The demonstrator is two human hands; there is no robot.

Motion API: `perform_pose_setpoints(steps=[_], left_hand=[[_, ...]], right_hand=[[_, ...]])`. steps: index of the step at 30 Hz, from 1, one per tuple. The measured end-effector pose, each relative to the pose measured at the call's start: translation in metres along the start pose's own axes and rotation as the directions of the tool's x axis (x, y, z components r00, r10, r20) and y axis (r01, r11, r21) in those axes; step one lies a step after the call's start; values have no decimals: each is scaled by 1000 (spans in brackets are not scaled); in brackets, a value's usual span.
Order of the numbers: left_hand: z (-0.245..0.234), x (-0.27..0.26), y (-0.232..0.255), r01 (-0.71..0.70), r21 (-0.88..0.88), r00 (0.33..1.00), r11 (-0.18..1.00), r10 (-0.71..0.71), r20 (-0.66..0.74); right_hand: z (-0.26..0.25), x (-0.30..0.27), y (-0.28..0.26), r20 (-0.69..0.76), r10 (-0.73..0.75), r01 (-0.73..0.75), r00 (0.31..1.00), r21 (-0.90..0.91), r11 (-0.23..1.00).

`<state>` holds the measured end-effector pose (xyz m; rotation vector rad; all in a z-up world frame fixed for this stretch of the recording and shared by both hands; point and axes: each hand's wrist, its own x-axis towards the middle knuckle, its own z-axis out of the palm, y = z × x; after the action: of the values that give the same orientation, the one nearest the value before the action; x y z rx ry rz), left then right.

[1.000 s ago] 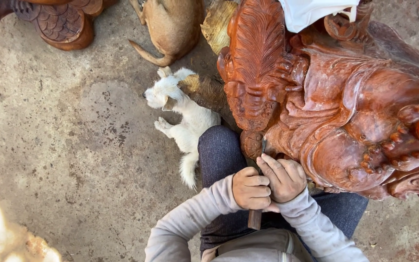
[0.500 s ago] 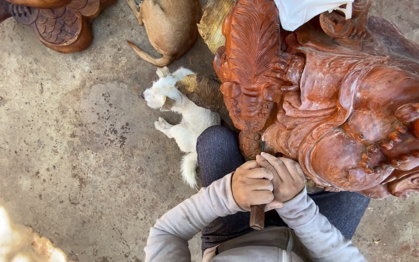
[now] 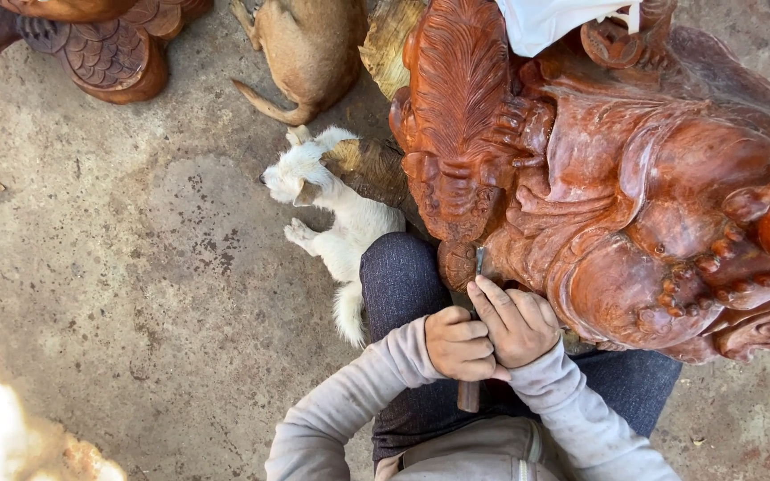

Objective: Carving and detailing a large wooden Buddha statue using a hand chisel

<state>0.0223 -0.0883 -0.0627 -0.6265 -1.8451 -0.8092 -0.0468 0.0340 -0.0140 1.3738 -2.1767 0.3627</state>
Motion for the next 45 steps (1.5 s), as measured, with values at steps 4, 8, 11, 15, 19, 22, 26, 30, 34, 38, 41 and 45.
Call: perform_pose_setpoints(steps=[4, 8, 11, 15, 19, 22, 26, 30, 34, 38, 41, 45], left_hand=[[-7, 8, 10, 29, 5, 1000, 1000, -29, 1], [-16, 24, 8, 51, -57, 994, 997, -46, 99], [-26, 43, 1, 96, -136, 981, 986, -71, 180], [-31, 57, -3, 144, -212, 974, 967, -100, 204], [-28, 48, -2, 149, -182, 970, 972, -108, 216], [-24, 40, -3, 149, -150, 975, 978, -120, 185], [-18, 28, -3, 204, -226, 978, 952, -189, 87], [-16, 24, -3, 220, -250, 975, 943, -212, 58], [-15, 30, -5, 192, -233, 981, 953, -190, 30], [-14, 29, -5, 117, -190, 993, 975, -114, 27], [-15, 25, -4, 60, -149, 998, 987, -55, 43], [-5, -4, 3, 85, -141, 996, 986, -79, 46]], right_hand=[[-3, -4, 2, -14, -19, 20, 1000, 74, 997], [-7, -9, 3, 105, 11, -25, 994, 134, 991], [-7, -3, 0, 74, 71, -82, 995, 168, 982], [-5, -2, -3, 49, 105, -111, 993, 146, 983], [-1, -8, -3, 68, 116, -124, 991, 129, 984], [-3, -10, -2, 118, 111, -126, 987, 122, 985], [2, -6, -1, 56, 92, -101, 994, 185, 978], [2, 0, -3, -22, 91, -85, 996, 184, 979], [0, 4, -3, -27, 89, -83, 996, 167, 982], [0, 4, -1, -33, 40, -34, 999, 160, 986], [-2, 6, 0, -41, 16, -10, 999, 163, 987], [-1, 0, -3, -37, 53, -45, 998, 196, 980]])
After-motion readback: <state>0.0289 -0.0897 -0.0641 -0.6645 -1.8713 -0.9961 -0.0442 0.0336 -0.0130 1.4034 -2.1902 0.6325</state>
